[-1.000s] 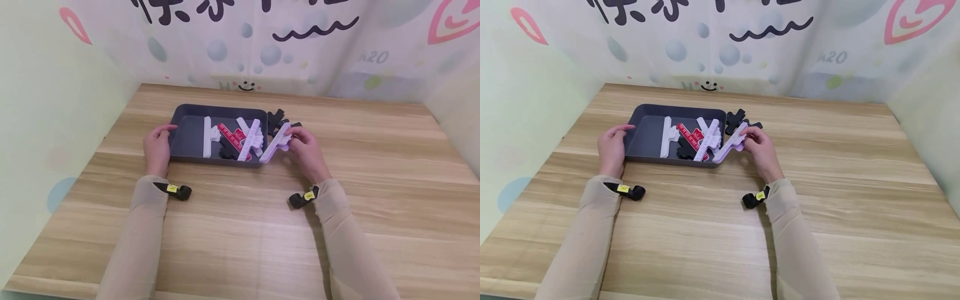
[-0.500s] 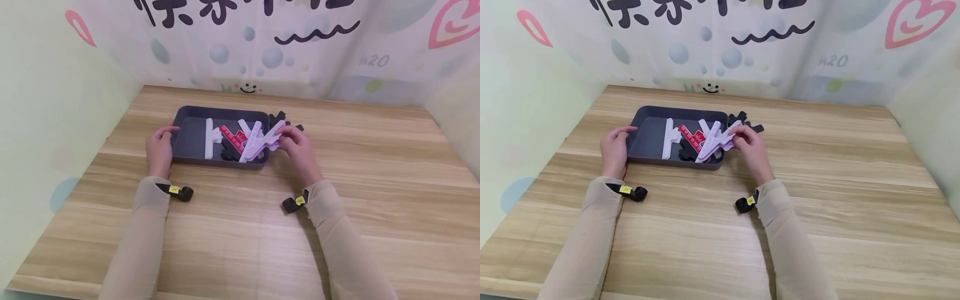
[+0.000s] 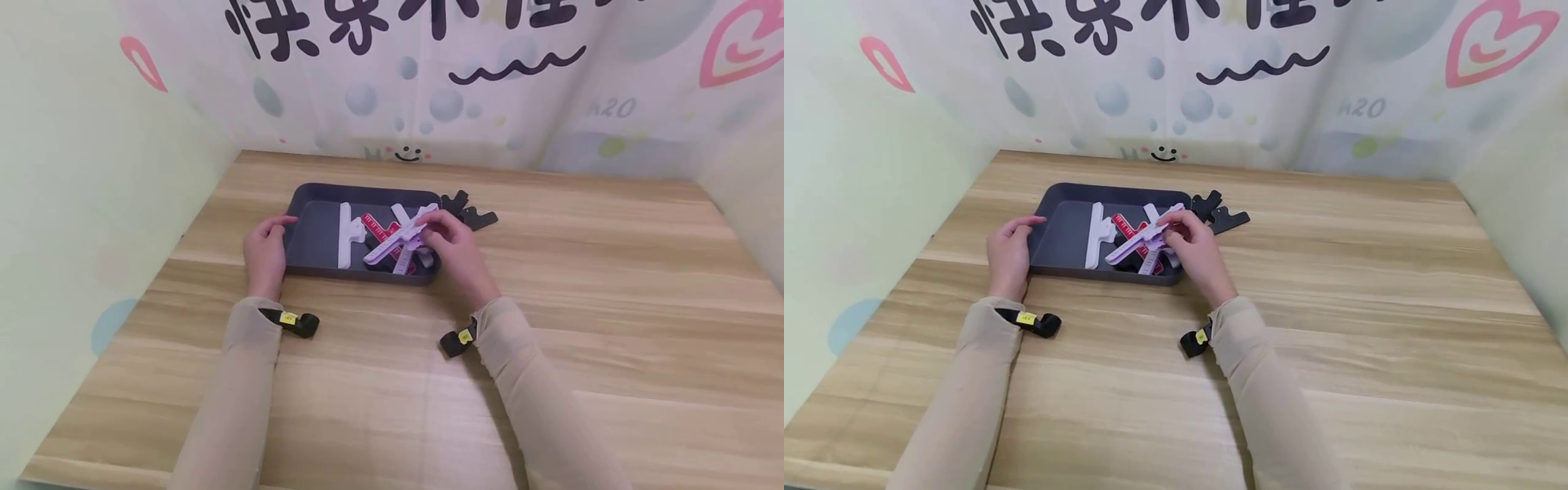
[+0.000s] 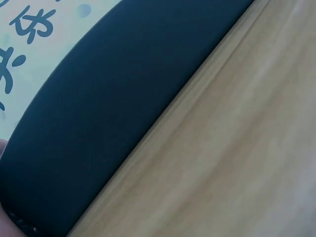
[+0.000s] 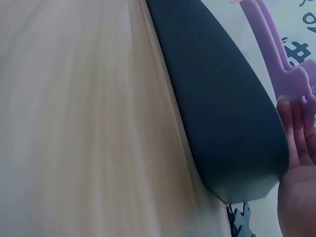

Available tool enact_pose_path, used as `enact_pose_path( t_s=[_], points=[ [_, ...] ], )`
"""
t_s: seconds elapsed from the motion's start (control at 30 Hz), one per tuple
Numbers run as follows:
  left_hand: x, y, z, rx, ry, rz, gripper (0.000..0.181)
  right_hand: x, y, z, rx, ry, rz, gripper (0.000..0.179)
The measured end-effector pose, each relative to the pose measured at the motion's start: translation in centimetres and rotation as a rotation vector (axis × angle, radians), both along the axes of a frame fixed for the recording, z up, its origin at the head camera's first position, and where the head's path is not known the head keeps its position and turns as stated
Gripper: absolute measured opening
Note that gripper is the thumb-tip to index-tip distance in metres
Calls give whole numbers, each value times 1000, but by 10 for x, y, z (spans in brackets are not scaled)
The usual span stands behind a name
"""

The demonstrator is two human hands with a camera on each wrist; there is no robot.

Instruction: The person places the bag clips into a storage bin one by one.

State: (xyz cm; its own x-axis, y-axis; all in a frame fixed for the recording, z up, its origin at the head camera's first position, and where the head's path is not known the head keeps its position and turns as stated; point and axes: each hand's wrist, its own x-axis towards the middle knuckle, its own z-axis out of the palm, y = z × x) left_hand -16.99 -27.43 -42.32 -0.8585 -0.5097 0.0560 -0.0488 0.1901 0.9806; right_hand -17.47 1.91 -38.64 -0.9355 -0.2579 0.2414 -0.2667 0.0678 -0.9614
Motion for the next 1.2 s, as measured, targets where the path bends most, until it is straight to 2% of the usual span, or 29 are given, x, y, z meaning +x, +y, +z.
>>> enact_pose_path(
  t_s=[0.1,0.4,0.6,0.77,0.93,1.07,1.2],
  points=[
    [0,2,-3,1,1,0,29,6,-5,9,14,1,-7,20],
    [0,8,-9,5,0,-3,28,-12,-12,-11,58,-11,-39,16],
    [1,6,-8,-11,5,12,29,-13,-22,-14,221,73,-40,15],
    [2,1,-6,-6,16,17,29,-15,-26,-14,278,83,-76,15],
    [1,-1,-5,-3,15,14,30,-15,-28,-14,353,119,-47,19],
    [1,-1,-5,-2,18,11,30,-17,-29,-14,372,140,-29,20],
    [0,-1,-3,-7,20,12,30,-19,-28,-15,342,143,-25,21]
  ],
)
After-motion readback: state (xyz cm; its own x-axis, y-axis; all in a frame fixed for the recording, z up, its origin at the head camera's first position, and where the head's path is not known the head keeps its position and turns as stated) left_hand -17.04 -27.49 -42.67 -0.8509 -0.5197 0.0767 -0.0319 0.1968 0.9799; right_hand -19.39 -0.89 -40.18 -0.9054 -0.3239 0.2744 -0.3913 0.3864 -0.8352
